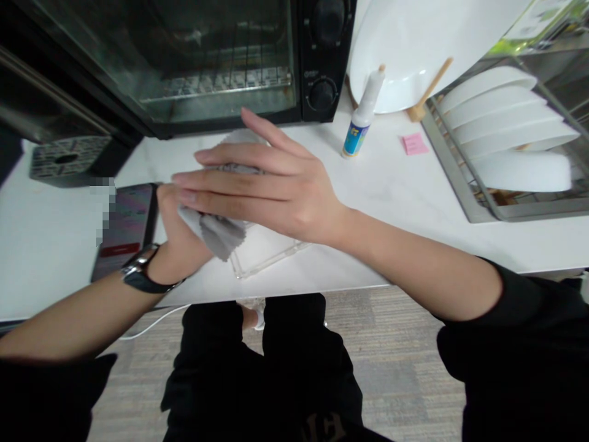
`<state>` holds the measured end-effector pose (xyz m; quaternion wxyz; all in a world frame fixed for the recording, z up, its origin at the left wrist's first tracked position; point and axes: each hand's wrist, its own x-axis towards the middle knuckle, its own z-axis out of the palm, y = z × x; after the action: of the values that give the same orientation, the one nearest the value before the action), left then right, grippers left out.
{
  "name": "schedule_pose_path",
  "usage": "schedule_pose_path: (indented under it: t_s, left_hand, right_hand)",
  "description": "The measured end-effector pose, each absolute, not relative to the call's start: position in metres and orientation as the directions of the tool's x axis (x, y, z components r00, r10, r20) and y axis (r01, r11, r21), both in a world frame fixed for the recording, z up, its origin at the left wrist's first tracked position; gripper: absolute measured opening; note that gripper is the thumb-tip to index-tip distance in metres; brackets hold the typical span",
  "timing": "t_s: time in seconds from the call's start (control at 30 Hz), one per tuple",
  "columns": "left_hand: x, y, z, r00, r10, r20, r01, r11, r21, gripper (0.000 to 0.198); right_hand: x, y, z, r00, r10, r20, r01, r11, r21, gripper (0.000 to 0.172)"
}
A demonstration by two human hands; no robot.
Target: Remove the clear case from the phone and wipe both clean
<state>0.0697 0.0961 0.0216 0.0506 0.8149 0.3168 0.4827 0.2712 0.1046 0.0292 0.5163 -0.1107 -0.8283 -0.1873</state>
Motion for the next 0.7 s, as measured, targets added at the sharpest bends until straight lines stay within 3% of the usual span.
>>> schedule_pose_path:
  t_s: [0.1, 0.17, 0.27, 0.37, 0.47, 0.6, 0.7]
  left_hand:
    - [0.069, 0.095, 0.021, 0.326, 0.436, 0.839, 0.498, -0.833, 0.24, 0.035]
    - [0.069, 0.094, 0.022, 0.337, 0.439, 0.833, 0.517, -0.826, 0.226, 0.032]
    - [0.07, 0.091, 0.024, 0.304, 0.495, 0.814, 0.53, -0.798, 0.286, 0.023]
    - [0.073, 0.087, 0.027, 0.249, 0.564, 0.787, 0.534, -0.758, 0.374, 0.024]
    - [0.074, 0.085, 0.03, 0.249, 0.616, 0.747, 0.514, -0.738, 0.437, 0.027]
    - [0.073, 0.088, 0.027, 0.257, 0.625, 0.737, 0.513, -0.735, 0.445, 0.019]
    - [0.071, 0.093, 0.021, 0.295, 0.513, 0.806, 0.509, -0.798, 0.321, 0.021]
  right_hand:
    - [0.273, 0.109, 0.03, -0.486, -0.032, 0.873, 0.381, 0.892, 0.245, 0.033]
    - [0.276, 0.115, 0.03, -0.445, -0.055, 0.894, 0.419, 0.869, 0.262, 0.037]
    - [0.282, 0.121, 0.028, -0.366, -0.032, 0.93, 0.466, 0.859, 0.213, 0.045]
    - [0.287, 0.123, 0.026, -0.314, 0.132, 0.94, 0.477, 0.878, 0.036, 0.046]
    - [0.289, 0.125, 0.024, -0.269, 0.177, 0.947, 0.438, 0.898, -0.043, 0.05]
    - [0.283, 0.126, 0.025, -0.308, 0.04, 0.951, 0.331, 0.941, 0.068, 0.048]
    - [0.277, 0.117, 0.028, -0.362, 0.007, 0.932, 0.36, 0.924, 0.133, 0.042]
